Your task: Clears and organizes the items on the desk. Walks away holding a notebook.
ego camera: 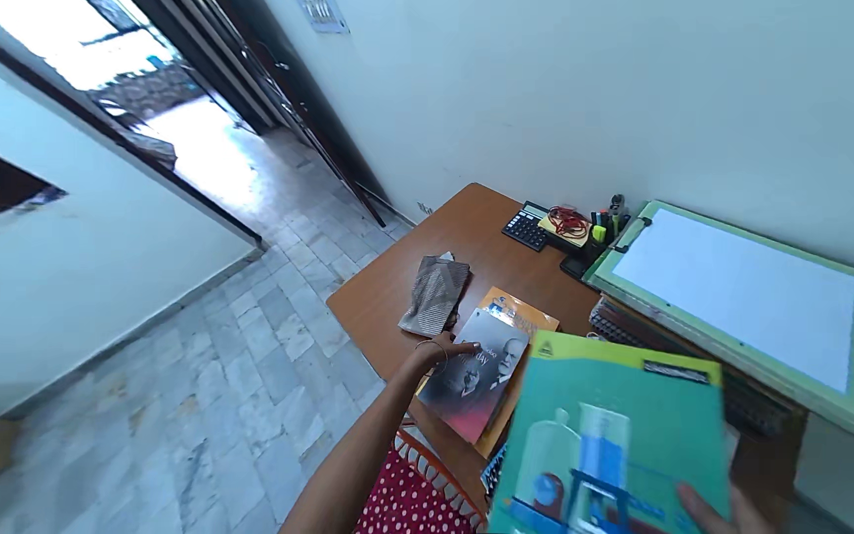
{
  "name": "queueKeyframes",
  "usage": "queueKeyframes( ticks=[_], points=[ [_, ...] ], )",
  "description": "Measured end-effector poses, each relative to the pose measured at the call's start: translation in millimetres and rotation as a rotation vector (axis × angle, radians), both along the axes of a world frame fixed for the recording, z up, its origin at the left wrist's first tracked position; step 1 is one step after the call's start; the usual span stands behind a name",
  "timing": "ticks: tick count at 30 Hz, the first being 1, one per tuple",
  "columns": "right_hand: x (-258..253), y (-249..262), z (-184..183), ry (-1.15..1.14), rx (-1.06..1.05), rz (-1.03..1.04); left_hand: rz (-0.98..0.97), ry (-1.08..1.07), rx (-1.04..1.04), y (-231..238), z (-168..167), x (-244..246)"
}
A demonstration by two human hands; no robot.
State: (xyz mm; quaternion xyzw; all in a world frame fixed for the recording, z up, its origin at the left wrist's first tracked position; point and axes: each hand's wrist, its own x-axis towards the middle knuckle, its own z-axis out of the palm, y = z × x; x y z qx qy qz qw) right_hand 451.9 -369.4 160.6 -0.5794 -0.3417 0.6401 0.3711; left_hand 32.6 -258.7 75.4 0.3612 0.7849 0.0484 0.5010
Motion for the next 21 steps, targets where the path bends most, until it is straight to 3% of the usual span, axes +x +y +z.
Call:
queueKeyframes(
  ticks=[5, 8, 14, 21],
  points=[
    [-133.5, 54.9, -20.0, 0.045, -0.056, -0.053, 0.06, -0.061, -0.051, 5.0, -2.5, -12.3],
    [-177.3, 84.3, -38.4, 0.044, -0.261, -0.044, 0.217, -0.119, -0.048, 9.6, 1.4, -18.1],
    [-210.3, 105.7, -58.0, -0.037, -0.419, 0.032, 0.372, -0.251, 0.11, 4.4, 14.9, -21.0],
    [-217.4, 107.7, -69.4, -0.148, -0.466, 0.045, 0.324, -0.335, -0.006, 10.8, 32.9, -23.5]
  ],
)
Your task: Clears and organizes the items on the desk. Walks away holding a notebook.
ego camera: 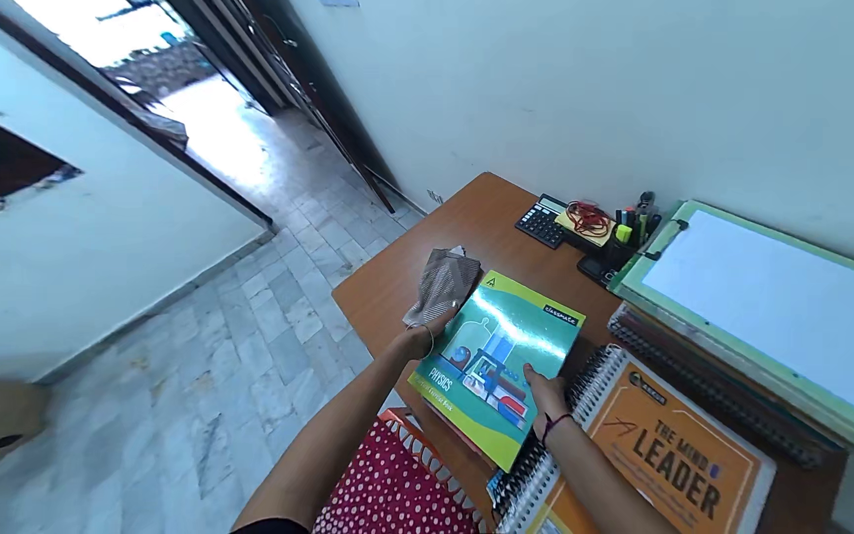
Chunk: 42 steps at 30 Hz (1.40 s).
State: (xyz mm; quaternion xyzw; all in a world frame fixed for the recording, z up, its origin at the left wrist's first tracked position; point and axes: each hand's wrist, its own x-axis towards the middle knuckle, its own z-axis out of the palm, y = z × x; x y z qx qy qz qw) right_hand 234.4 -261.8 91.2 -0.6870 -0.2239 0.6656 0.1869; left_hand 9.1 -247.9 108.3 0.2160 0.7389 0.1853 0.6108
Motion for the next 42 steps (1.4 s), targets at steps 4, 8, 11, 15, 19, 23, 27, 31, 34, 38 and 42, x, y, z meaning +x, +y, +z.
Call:
queueKeyframes(
  ticks=[4, 8, 11, 15, 19, 23, 27, 31, 34, 38, 42],
  points=[
    [-0.9, -0.7, -7.9, 0.012, 0.022, 0.023, 0.182, 0.005, 0.017, -4.1, -7.9, -8.2],
    [3.5, 2.5, -7.2, 0.066, -0.006, 0.013, 0.208, -0.118, -0.029, -19.8, -15.7, -17.5],
    [2.3, 5.0, -14.9, 0.107, -0.028, 0.014, 0.213, -0.274, -0.023, -47.8, -29.3, -37.2],
    [0.7, 5.9, -17.6, 0.151, -0.034, 0.021, 0.309, -0.349, -0.011, -83.6, -39.5, -38.6],
    [4.4, 4.7, 12.1, 0.11, 0.124, 0.08, 0.302, -0.265, -0.007, -94.3, -41.2, -29.2],
    [31.9, 14.5, 59.3, 0.015, 0.407, 0.082, 0.087, -0.177, 0.058, -91.8, -41.2, -22.7],
    [56.9, 19.2, 96.3, -0.164, 0.769, 0.166, 0.13, -0.038, 0.103, -91.2, -39.6, -10.0],
    [59.9, 25.9, 118.5, -0.413, 1.037, 0.222, 0.229, 0.061, 0.178, -96.9, -26.1, 8.4],
    [58.6, 36.1, 115.3, -0.455, 1.096, 0.224, 0.3, 0.075, 0.278, -114.2, -13.1, 9.6],
    [52.5, 60.0, 87.1, -0.294, 0.984, 0.106, 0.442, 0.045, 0.417, -154.7, 4.6, -6.2],
    [41.4, 55.7, 48.8, -0.058, 0.721, 0.03, 0.531, -0.079, 0.613, -184.3, 27.7, -23.8]
  ],
)
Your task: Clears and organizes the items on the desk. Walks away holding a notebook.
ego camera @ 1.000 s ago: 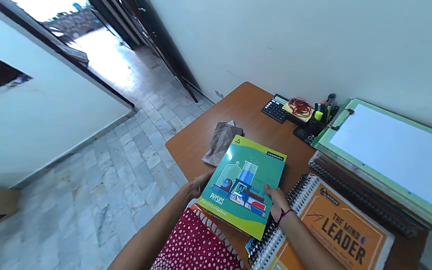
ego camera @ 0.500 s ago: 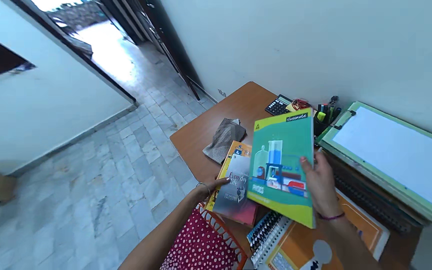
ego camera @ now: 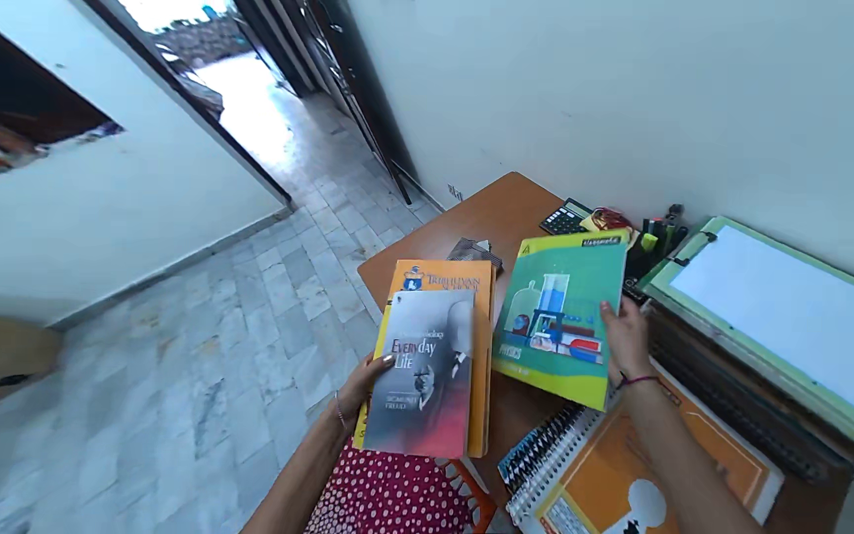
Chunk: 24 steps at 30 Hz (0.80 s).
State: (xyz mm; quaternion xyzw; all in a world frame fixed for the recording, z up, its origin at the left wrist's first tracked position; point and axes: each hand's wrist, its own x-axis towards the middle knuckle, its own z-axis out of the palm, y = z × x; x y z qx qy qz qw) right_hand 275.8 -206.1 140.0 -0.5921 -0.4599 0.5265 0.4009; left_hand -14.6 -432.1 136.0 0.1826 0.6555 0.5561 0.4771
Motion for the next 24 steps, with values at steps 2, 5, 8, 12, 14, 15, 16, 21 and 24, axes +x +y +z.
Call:
queueKeyframes(
  ticks=[2, 5, 8, 12, 14, 15, 16, 21, 24],
  points=[
    [-6.3, -14.9, -6.9, 0.093, -0.134, 0.019, 0.005, -0.084, 0.146, 0.9, 11.6, 0.8],
    [-13.0, -42.2, -0.9, 0.235, -0.256, 0.038, -0.052, -0.127, 0.194, 21.1, 28.1, 13.7],
    [-11.1, -61.5, 15.0, 0.363, -0.286, 0.015, -0.086, -0.04, 0.046, 50.6, 50.8, 35.5],
    [13.1, -64.4, 34.1, 0.41, -0.264, -0.061, -0.133, -0.023, -0.063, 76.4, 69.0, 58.5],
    [27.7, -64.1, 40.9, 0.411, -0.239, -0.079, -0.194, 0.01, -0.069, 82.4, 72.8, 68.9],
    [35.1, -62.7, 44.8, 0.41, -0.219, -0.079, -0.209, 0.024, -0.071, 85.1, 76.3, 75.3],
    [41.8, -60.9, 48.8, 0.409, -0.2, -0.079, -0.218, 0.038, -0.067, 87.3, 80.9, 82.8],
    [81.2, -44.0, 76.7, 0.244, -0.097, 0.04, -0.278, 0.089, 0.0, 98.7, 102.3, 139.3],
    [121.5, -20.2, 101.0, 0.035, -0.033, 0.159, -0.248, 0.071, 0.065, 100.1, 105.9, 191.6]
  ],
)
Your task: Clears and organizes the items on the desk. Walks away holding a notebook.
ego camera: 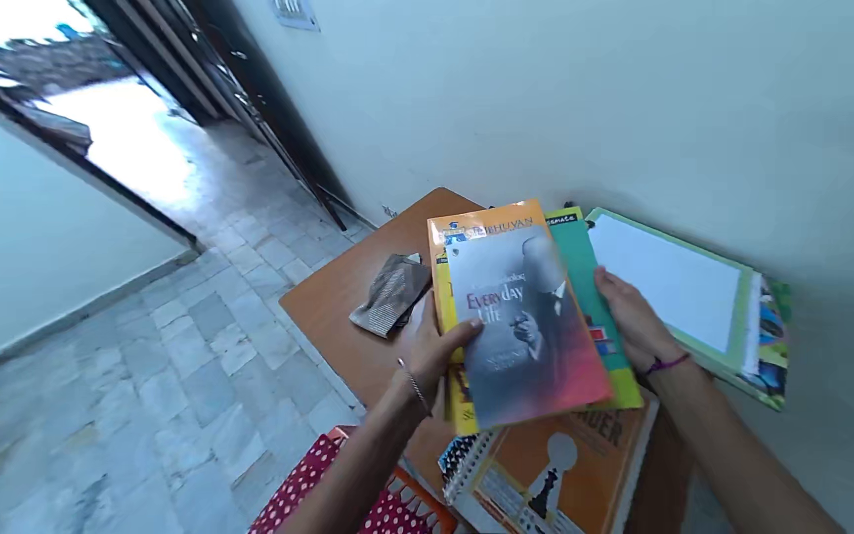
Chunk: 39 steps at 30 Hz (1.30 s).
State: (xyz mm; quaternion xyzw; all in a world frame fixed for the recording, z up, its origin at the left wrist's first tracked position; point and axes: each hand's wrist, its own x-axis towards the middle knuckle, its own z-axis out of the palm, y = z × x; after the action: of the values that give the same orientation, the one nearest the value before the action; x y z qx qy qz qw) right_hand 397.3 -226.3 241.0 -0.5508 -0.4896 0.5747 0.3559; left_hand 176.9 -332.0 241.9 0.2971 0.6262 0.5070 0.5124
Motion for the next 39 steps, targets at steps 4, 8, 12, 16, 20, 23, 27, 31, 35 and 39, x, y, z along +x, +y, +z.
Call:
queueKeyframes(
  ticks=[4, 8, 12, 16, 20, 23, 27, 31, 35, 39],
  points=[
    [65.3, 32.8, 48.6, -0.295, 0.025, 0.264, 0.073, -0.171, 0.024, 2.1, 5.8, 86.3],
    [121.7, 87.2, 68.6, -0.538, 0.05, 0.478, 0.086, -0.337, -0.05, 15.8, 22.9, 171.2],
    [166.3, 148.5, 49.9, -0.582, 0.034, 0.562, 0.097, -0.411, -0.062, 40.4, 23.2, 238.3],
    [188.6, 197.8, 30.1, -0.488, 0.079, 0.593, 0.111, -0.425, -0.112, 70.4, 23.0, 273.0],
    [187.9, 232.8, 18.5, -0.473, 0.131, 0.635, 0.138, -0.429, -0.138, 94.5, 23.6, 280.6],
    [178.7, 240.6, 10.9, -0.509, 0.156, 0.665, 0.151, -0.401, -0.176, 101.4, 17.9, 280.2],
    [174.5, 241.9, -14.5, -0.587, 0.171, 0.675, 0.114, -0.359, -0.2, 101.0, 12.8, 271.8],
    [178.1, 241.4, -20.7, -0.609, 0.27, 0.697, 0.064, -0.176, -0.24, 88.4, 6.2, 249.9],
    [218.0, 201.6, -13.2, -0.583, 0.448, 0.476, 0.318, -0.269, -0.165, 81.2, -12.6, 248.3],
    [295.4, 159.3, -61.6, -0.449, 0.532, 0.125, 0.394, -0.419, -0.109, 89.2, -38.0, 259.4]
  ],
)
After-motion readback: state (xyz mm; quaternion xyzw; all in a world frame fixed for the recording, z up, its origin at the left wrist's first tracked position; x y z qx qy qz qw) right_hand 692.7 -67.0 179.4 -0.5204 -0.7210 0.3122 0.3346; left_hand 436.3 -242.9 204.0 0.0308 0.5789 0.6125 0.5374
